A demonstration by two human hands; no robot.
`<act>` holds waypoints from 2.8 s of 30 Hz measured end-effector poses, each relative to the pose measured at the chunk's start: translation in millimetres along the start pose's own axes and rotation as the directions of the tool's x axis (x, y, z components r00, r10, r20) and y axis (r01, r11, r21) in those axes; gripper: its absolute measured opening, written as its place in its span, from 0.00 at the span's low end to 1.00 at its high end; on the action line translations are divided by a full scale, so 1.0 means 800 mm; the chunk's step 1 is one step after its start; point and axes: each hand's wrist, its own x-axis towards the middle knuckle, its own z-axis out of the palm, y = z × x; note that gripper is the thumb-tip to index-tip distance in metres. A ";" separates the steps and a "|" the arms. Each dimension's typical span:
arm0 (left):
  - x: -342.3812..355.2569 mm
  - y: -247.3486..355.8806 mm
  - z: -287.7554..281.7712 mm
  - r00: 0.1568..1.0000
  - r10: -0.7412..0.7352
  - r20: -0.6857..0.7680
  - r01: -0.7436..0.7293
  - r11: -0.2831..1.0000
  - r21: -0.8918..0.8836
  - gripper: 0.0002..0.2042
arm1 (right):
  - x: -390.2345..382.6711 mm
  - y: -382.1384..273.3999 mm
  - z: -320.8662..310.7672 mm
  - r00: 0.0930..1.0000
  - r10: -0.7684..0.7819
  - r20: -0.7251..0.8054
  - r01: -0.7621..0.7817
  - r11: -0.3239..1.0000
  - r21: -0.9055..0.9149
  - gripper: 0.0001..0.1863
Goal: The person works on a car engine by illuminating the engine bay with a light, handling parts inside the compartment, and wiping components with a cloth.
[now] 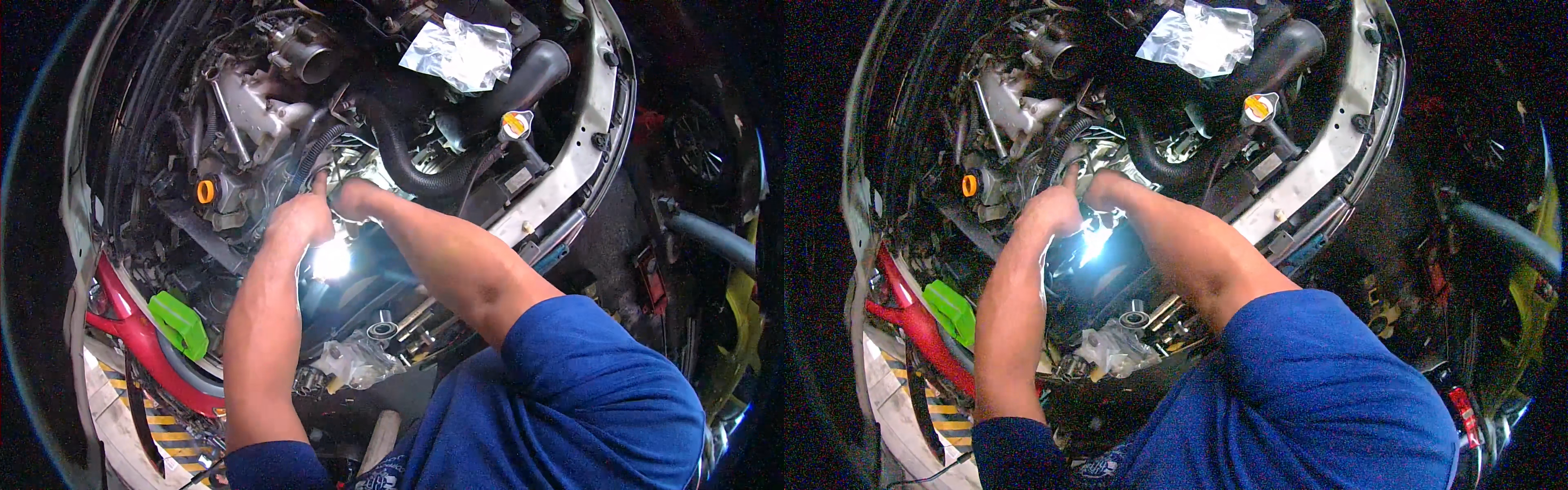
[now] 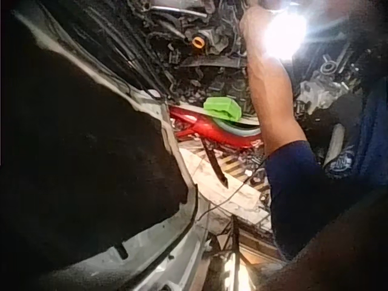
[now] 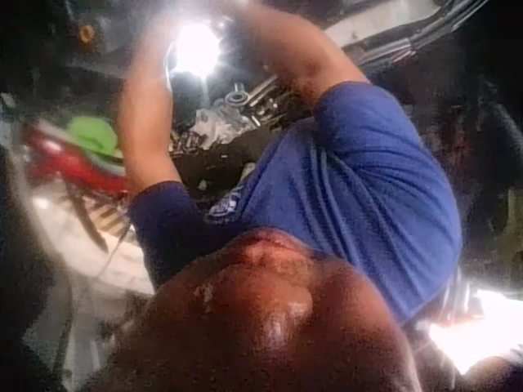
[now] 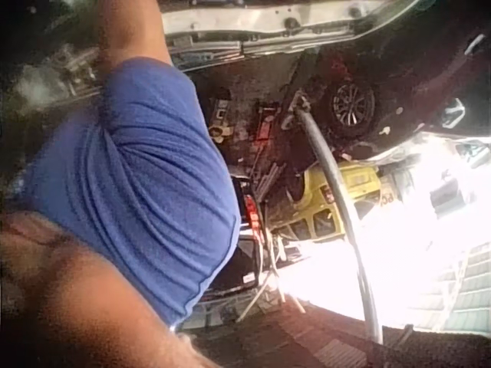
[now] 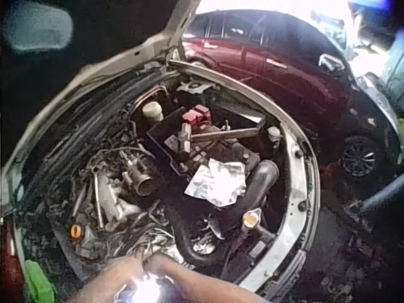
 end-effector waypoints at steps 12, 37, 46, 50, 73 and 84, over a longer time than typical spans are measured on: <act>0.019 -0.008 0.049 0.953 0.057 -0.299 -0.098 0.987 -0.124 0.37 | -0.075 -0.014 -0.031 0.961 -0.141 -0.238 0.155 0.987 0.042 0.28; 0.054 0.001 0.098 0.817 -0.066 -0.573 -0.180 0.915 -0.362 0.30 | -0.087 -0.050 -0.117 0.955 -0.289 0.061 0.237 0.628 -0.741 0.10; 0.058 0.003 0.109 0.716 -0.131 -0.686 -0.273 0.851 -0.448 0.31 | -0.071 -0.046 -0.127 0.920 -0.387 0.055 0.241 0.451 -0.859 0.09; 0.071 0.015 0.120 0.727 -0.231 -0.646 -0.291 0.748 -0.596 0.29 | -0.071 -0.044 -0.133 0.881 -0.444 0.162 0.306 0.276 -0.911 0.08; 0.141 0.045 0.118 0.467 -0.739 -0.486 -0.597 0.143 -0.790 0.18 | -0.031 -0.037 -0.133 0.855 -0.402 0.326 0.425 0.187 -0.886 0.15; 0.139 0.051 0.115 0.777 -0.597 -0.197 -0.511 -0.418 -0.751 0.23 | -0.050 -0.035 -0.125 0.925 -0.356 0.131 0.223 0.232 -0.947 0.17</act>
